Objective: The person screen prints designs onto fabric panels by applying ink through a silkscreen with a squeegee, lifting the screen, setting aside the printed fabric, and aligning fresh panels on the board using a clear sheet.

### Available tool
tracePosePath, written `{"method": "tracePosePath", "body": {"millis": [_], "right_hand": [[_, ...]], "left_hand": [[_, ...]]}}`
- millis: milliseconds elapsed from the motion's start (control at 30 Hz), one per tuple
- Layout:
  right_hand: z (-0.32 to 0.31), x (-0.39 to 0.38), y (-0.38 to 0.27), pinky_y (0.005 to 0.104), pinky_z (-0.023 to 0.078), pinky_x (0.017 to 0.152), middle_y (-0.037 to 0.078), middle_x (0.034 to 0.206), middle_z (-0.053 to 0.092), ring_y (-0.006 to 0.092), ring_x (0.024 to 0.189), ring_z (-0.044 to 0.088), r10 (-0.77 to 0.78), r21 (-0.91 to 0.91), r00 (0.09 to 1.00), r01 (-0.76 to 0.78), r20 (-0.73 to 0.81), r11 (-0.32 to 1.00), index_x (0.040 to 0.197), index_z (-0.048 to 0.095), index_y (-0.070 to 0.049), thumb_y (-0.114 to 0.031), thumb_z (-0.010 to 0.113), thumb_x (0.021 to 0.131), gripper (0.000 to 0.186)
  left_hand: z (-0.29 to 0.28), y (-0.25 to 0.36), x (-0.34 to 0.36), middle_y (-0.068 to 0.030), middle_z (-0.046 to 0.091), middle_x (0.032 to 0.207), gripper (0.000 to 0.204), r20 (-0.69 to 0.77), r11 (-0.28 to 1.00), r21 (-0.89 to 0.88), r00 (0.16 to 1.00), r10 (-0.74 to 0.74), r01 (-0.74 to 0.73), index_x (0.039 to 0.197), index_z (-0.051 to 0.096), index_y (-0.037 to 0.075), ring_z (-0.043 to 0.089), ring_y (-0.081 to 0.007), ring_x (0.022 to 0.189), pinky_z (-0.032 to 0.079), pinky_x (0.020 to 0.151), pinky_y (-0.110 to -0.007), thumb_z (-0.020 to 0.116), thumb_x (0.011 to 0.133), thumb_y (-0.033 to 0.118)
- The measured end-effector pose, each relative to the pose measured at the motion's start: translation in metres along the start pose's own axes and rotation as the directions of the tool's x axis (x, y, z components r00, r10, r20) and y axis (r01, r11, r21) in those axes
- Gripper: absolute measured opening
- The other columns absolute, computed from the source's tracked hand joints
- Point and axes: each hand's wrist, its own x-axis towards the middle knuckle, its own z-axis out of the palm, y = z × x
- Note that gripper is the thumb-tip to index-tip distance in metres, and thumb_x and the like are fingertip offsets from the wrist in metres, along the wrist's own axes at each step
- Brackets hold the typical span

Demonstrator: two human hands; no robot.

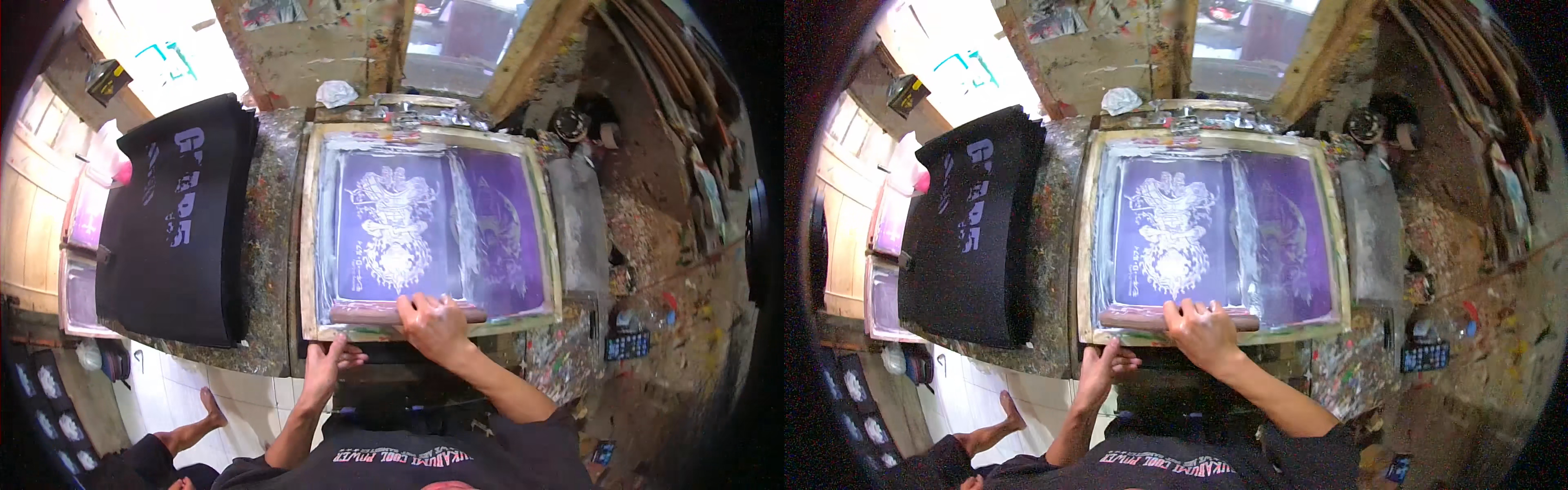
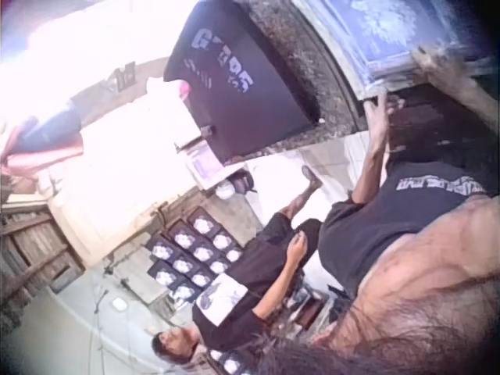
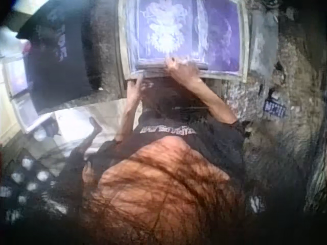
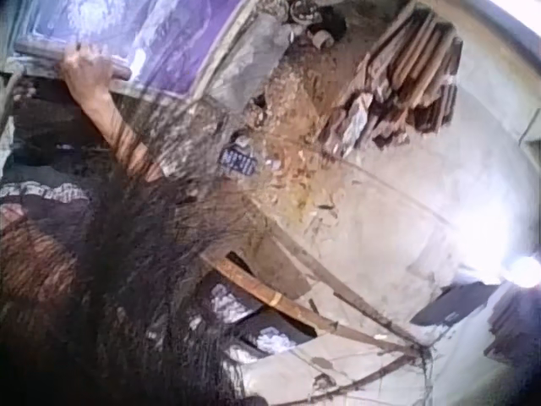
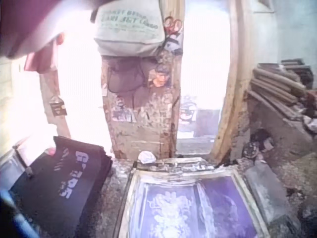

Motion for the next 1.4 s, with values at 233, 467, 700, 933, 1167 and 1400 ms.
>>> {"method": "tracePosePath", "body": {"millis": [233,467,700,933,1167,1400], "right_hand": [[-0.071,0.007,-0.009,0.0500,0.034,0.094,0.006,0.085,0.063,0.0231,0.081,0.063,0.058,0.040,0.983,-0.052,-0.173,0.998,0.096,0.064,-0.010,-0.060,0.068,0.085,0.052],[-0.207,0.132,0.048,0.0472,0.041,0.078,0.009,0.081,0.063,0.0263,0.077,0.062,0.041,-0.151,0.806,-0.160,-0.591,0.975,0.090,0.067,-0.008,-0.066,0.063,0.086,0.058],[-0.275,0.219,0.078,0.0494,0.053,0.082,0.023,0.094,0.072,0.0419,0.087,0.070,0.237,0.036,0.912,-0.239,-0.335,0.970,0.109,0.072,0.002,-0.075,0.058,0.081,0.084],[-0.286,0.248,0.112,0.0487,0.053,0.083,0.026,0.090,0.072,0.0398,0.089,0.072,0.240,0.018,0.915,-0.248,-0.324,0.969,0.093,0.074,0.002,-0.079,0.052,0.083,0.085],[-0.289,0.256,0.111,0.0511,0.052,0.087,0.030,0.096,0.071,0.0447,0.096,0.069,0.217,0.064,0.935,-0.207,-0.280,0.976,0.098,0.073,0.004,-0.076,0.051,0.086,0.084],[-0.300,0.244,0.099,0.0518,0.052,0.086,0.031,0.097,0.071,0.0445,0.094,0.069,0.197,0.068,0.932,-0.185,-0.305,0.980,0.098,0.072,0.007,-0.075,0.052,0.085,0.085]], "left_hand": [[0.002,0.021,-0.028,-0.0243,0.066,0.090,0.039,0.035,0.955,-0.140,0.962,0.270,-0.263,0.130,0.036,-0.004,0.073,-0.0330,0.076,0.063,0.066,-0.040,0.050,0.106,0.024],[0.046,0.173,0.066,-0.0191,0.067,0.098,0.026,0.202,-0.032,0.484,0.076,0.976,-0.875,0.120,0.053,-0.002,0.069,-0.0328,0.084,0.054,0.076,-0.040,0.057,0.094,0.002],[-0.008,0.223,0.341,-0.0235,0.063,0.119,0.035,0.447,-0.395,0.887,0.231,0.864,-0.237,0.124,0.060,0.004,0.060,-0.0414,0.110,0.051,0.094,-0.047,0.059,0.092,0.018],[0.050,0.234,0.284,-0.0145,0.068,0.096,0.017,0.592,-0.574,0.802,0.096,0.800,-0.164,0.100,0.068,0.006,0.066,-0.0319,0.099,0.052,0.090,-0.046,0.059,0.088,0.014],[0.040,0.269,0.188,-0.0221,0.072,0.101,0.026,-0.036,0.267,0.662,0.326,0.945,-0.701,0.105,0.071,0.002,0.070,-0.0361,0.097,0.054,0.086,-0.044,0.070,0.087,0.020],[-0.238,0.342,-0.012,-0.0182,0.072,0.086,0.034,-0.350,0.375,0.858,0.134,0.927,-0.352,0.098,0.073,-0.001,0.070,-0.0233,0.079,0.055,0.073,-0.039,0.066,0.086,0.031]]}}
